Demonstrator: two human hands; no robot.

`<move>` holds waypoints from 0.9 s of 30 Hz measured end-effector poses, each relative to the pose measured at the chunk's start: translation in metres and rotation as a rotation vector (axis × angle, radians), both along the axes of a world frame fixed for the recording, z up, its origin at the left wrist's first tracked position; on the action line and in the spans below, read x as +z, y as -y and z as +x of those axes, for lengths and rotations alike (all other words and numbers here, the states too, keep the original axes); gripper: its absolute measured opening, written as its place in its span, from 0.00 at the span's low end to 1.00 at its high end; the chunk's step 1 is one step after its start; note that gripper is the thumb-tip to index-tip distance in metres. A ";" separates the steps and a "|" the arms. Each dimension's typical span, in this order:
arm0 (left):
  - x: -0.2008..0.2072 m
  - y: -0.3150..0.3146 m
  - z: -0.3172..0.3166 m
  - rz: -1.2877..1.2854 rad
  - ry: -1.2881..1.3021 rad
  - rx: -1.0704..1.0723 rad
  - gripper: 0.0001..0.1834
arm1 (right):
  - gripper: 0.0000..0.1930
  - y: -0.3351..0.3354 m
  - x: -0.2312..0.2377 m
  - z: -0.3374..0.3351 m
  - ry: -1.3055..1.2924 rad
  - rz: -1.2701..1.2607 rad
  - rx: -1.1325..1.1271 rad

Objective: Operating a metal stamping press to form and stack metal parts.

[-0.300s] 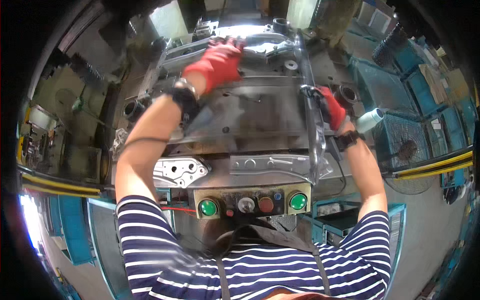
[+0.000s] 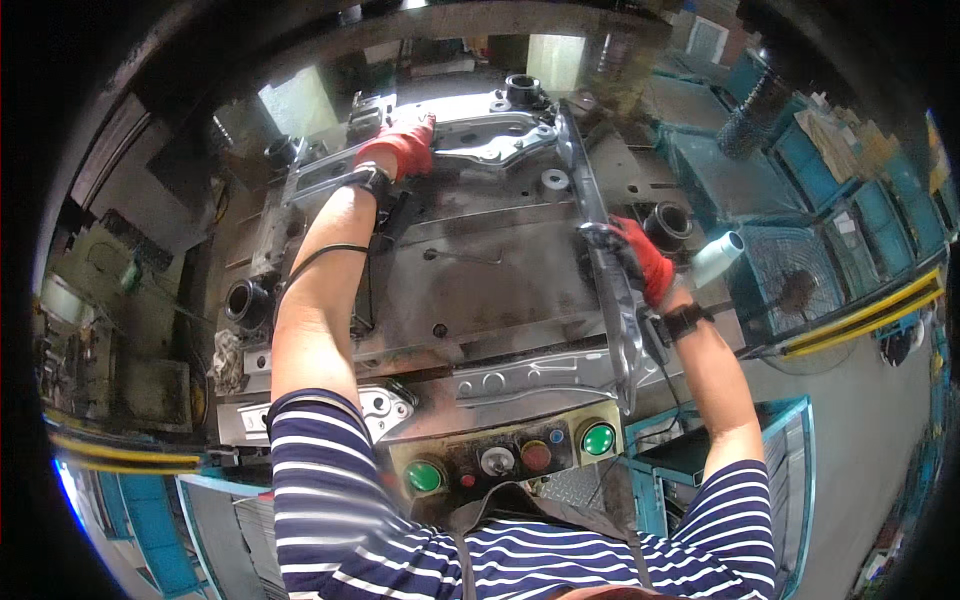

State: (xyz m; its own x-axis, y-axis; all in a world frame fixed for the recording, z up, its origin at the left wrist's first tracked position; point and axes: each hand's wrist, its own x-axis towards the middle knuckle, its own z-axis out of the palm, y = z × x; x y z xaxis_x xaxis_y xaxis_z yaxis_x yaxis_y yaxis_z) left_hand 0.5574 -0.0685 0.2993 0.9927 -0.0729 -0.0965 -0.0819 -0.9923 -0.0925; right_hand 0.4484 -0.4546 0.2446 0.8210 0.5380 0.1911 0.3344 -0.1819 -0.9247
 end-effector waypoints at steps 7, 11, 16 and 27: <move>0.032 0.018 -0.050 0.153 0.397 -0.024 0.41 | 0.15 0.015 -0.037 0.009 0.525 -0.104 -0.066; 0.044 -0.005 -0.123 0.139 0.610 -0.054 0.48 | 0.15 0.011 -0.015 0.000 -0.106 0.164 -0.051; 0.041 -0.040 -0.276 0.049 0.777 -0.146 0.36 | 0.18 0.029 -0.037 -0.021 0.028 0.258 -0.123; -0.148 -0.131 -0.461 0.202 0.077 0.256 0.42 | 0.20 0.044 -0.048 0.034 -0.086 0.139 0.023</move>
State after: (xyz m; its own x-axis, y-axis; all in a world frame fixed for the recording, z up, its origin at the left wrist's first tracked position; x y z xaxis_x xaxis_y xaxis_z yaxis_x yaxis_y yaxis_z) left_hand 0.0963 0.0623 0.1509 0.9811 0.1933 -0.0078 0.1830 -0.9406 -0.2859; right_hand 0.4822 -0.4982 0.1964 0.8254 0.5300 0.1946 0.2554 -0.0431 -0.9659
